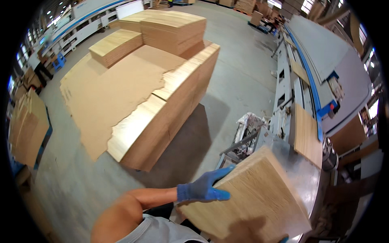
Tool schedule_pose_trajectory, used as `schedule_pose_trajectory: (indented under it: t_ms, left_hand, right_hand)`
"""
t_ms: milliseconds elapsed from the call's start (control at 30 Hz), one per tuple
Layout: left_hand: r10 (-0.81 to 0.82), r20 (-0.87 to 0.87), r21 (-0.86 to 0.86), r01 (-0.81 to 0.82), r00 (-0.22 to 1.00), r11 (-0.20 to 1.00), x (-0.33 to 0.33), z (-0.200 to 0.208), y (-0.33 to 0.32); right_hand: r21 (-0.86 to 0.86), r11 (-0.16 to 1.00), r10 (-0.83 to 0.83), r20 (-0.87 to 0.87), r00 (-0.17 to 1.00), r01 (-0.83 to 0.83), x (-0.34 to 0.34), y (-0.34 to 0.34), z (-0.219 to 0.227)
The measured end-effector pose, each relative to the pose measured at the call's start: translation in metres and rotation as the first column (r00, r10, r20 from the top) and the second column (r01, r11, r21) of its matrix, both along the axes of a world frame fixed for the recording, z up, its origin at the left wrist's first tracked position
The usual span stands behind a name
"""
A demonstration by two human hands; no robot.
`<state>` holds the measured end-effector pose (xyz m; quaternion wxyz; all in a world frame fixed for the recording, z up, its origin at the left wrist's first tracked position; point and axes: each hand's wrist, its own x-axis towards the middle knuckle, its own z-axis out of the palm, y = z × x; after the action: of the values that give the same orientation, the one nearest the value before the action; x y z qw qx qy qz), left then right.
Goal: The person collects wooden panels from a processing machine, stacks them on a work table by hand, and carries the stacked panels to stack them onto a pallet.
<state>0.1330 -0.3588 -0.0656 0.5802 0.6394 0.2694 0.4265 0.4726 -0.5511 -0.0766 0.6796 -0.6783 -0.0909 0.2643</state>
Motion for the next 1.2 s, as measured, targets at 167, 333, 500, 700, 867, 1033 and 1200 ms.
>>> schedule_pose_trajectory:
  t_ms: [167, 333, 500, 700, 867, 1033, 1200]
  left_hand:
    - [0.272, -0.231, -0.367, -0.343, 0.934, 0.865, -0.129, 0.001, -0.056]
    - [0.473, -0.122, -0.428, -0.476, 0.873, 0.768, -0.292, 0.004, -0.113]
    - [0.586, -0.099, -0.416, -0.568, 0.804, 0.71, -0.469, 0.031, -0.169]
    - [0.726, 0.005, -0.485, -0.633, 0.688, 0.603, -0.633, 0.051, -0.205]
    - [0.788, 0.013, -0.489, -0.684, 0.615, 0.541, -0.736, 0.059, -0.201]
    - [0.793, -0.038, -0.436, -0.724, 0.608, 0.535, -0.837, 0.077, -0.143]
    - [0.801, -0.13, -0.447, -0.755, 0.585, 0.479, -0.934, 0.087, -0.088]
  right_hand:
    - [0.021, 0.955, 0.295, -0.18, 0.938, -0.296, -0.095, 0.011, 0.023]
    - [0.349, 0.671, 0.739, -0.394, 0.547, -0.655, -0.28, 0.052, 0.079]
    - [0.331, 0.566, 0.822, -0.296, 0.486, -0.755, -0.406, 0.079, 0.045]
    - [0.289, 0.497, 0.861, -0.284, 0.422, -0.818, -0.582, 0.113, 0.048]
    - [0.228, 0.371, 0.914, -0.262, 0.311, -0.9, -0.719, 0.153, 0.079]
    - [0.255, 0.275, 0.957, -0.166, 0.238, -0.927, -0.821, 0.226, 0.072]
    - [0.186, 0.355, 0.928, -0.186, 0.322, -0.916, -0.92, 0.269, 0.084]
